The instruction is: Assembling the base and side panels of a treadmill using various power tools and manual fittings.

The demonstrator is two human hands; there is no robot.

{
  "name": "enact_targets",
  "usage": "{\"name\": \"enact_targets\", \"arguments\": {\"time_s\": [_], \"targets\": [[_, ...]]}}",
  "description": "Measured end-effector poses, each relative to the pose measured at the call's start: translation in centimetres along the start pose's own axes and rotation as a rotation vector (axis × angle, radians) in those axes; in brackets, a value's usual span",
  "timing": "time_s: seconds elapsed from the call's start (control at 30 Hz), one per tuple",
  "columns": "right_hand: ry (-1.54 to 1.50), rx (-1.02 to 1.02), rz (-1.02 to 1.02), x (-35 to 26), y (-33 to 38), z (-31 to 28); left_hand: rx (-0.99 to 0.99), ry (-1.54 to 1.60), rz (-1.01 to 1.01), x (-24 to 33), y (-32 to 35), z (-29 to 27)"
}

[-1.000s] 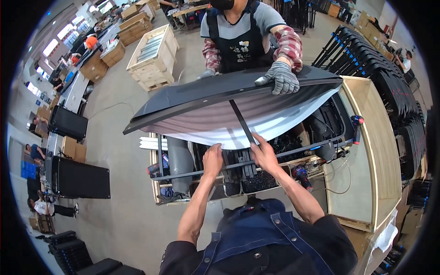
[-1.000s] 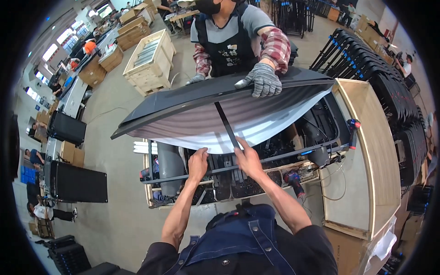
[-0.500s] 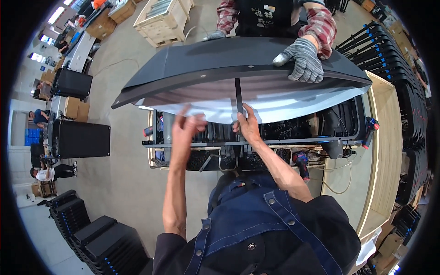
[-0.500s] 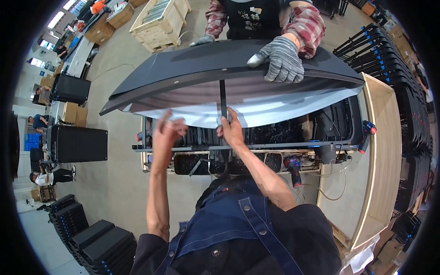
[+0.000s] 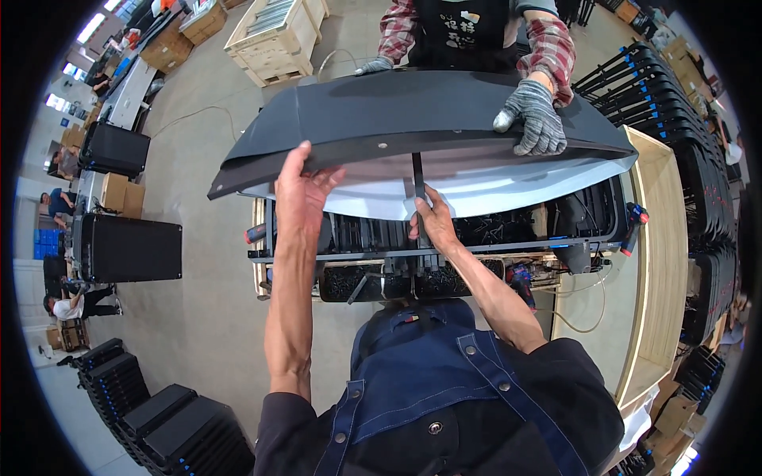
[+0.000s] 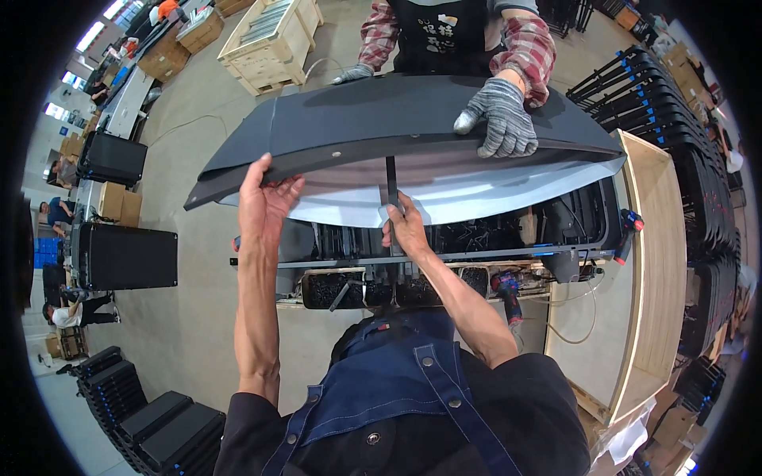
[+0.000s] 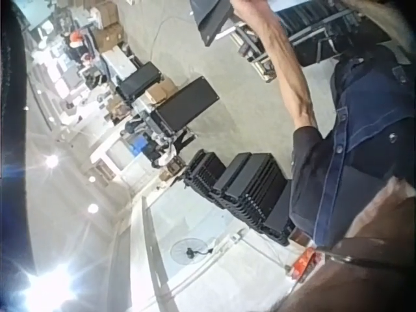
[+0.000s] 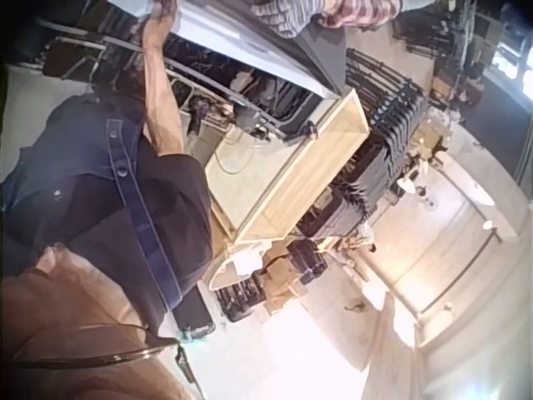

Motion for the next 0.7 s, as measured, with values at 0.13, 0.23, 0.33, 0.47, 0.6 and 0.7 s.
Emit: {"name": "enact_targets", "arguments": {"time_s": [0.13, 0.23, 0.33, 0.47, 0.6, 0.7], "targets": [[-0.033, -0.022, 0.011, -0.6, 0.1, 0.2, 0.007, 0.053, -0.031, -1.0, 0.5, -0.2], [0.004, -0.039, -0.001, -1.4, 0.1, -0.3, -0.031, 0.052, 0.015, -1.1, 0.6, 0.4], [0.087, -0.099, -0.006, -1.7, 0.2, -0.6, 0.021, 0.081, 0.007, -1.4, 1.8, 0.7], [0.301, -0.082, 0.253, -3.5, 1.5, -4.2, 0.125, 0.127, -0.014, -5.4, 3.8, -3.2], [-0.363, 0.146, -0.145, -6.9, 9.9, -16.3, 0.239, 0.278, -0.013, -10.7, 5.5, -7.6], [-0.512, 0.256, -0.4, -8.3, 15.8, -27.1, 0.358, 0.394, -0.028, -13.5, 6.6, -8.5]]}}
Point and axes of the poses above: each hand's wrist, its own y-axis away from the middle knuckle, its own z-axis out of the palm, x = y × z, the point moved 5 cm from there along -y, towards the middle knuckle, and after that the axes turned 12 degrees about -x, right-handed, at the moved point
